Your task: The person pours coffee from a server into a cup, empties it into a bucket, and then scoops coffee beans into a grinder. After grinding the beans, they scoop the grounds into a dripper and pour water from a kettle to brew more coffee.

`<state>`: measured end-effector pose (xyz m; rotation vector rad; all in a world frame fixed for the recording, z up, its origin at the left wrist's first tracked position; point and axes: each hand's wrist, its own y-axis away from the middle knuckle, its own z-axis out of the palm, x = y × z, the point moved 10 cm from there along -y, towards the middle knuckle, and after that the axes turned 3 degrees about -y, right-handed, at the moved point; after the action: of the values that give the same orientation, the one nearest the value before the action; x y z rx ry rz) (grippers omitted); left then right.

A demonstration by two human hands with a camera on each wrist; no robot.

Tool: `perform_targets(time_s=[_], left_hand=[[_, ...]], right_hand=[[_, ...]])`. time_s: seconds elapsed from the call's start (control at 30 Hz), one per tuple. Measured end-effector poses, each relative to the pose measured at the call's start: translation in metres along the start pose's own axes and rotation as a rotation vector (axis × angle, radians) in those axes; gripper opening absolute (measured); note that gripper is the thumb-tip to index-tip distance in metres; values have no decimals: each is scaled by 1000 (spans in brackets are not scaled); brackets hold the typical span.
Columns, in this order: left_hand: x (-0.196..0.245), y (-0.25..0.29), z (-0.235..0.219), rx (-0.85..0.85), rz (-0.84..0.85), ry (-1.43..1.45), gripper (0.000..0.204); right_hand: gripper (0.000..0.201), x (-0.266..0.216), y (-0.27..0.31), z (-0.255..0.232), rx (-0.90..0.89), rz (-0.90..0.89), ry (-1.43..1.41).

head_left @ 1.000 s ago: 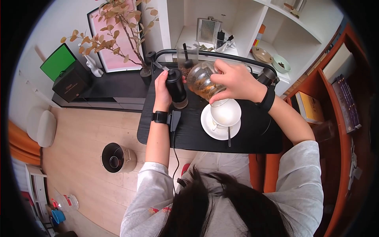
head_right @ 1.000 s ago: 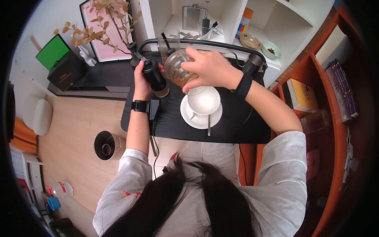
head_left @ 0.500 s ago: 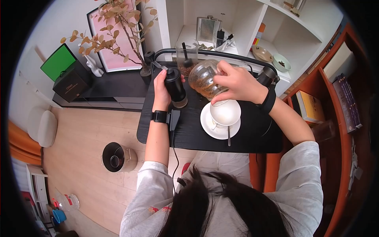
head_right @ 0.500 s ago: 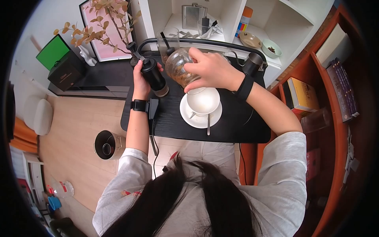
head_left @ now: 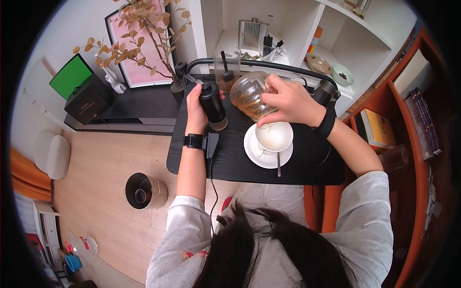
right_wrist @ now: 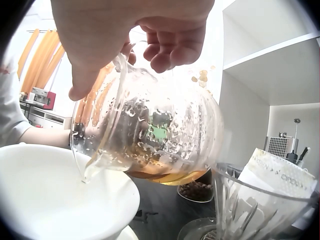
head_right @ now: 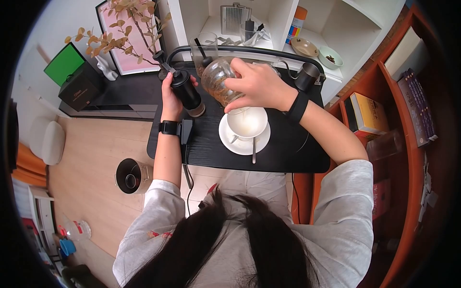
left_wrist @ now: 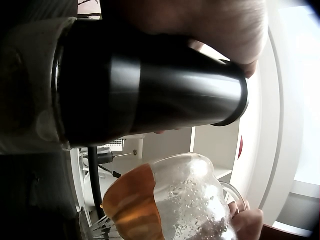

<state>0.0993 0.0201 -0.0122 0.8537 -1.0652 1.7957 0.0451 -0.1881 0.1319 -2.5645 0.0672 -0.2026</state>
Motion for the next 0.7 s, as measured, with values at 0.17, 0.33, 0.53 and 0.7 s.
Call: perform_targets(time_s=[0.17,0.33,0.53,0.7], left_hand=[[0,0,1,-2,-2,0,57],[-1,-1,0,-10,-2,4,57],[2,-1,2,-10,27,67,51],[-1,0,1,-9,-5,11,56]], right_hand=[[51,0,0,1,0,-2,5],[51,-3,-1,-1,1,-16,10],[54,-3,0,0,-8,-12,12],[54,-3,0,1,-7,-18,0]])
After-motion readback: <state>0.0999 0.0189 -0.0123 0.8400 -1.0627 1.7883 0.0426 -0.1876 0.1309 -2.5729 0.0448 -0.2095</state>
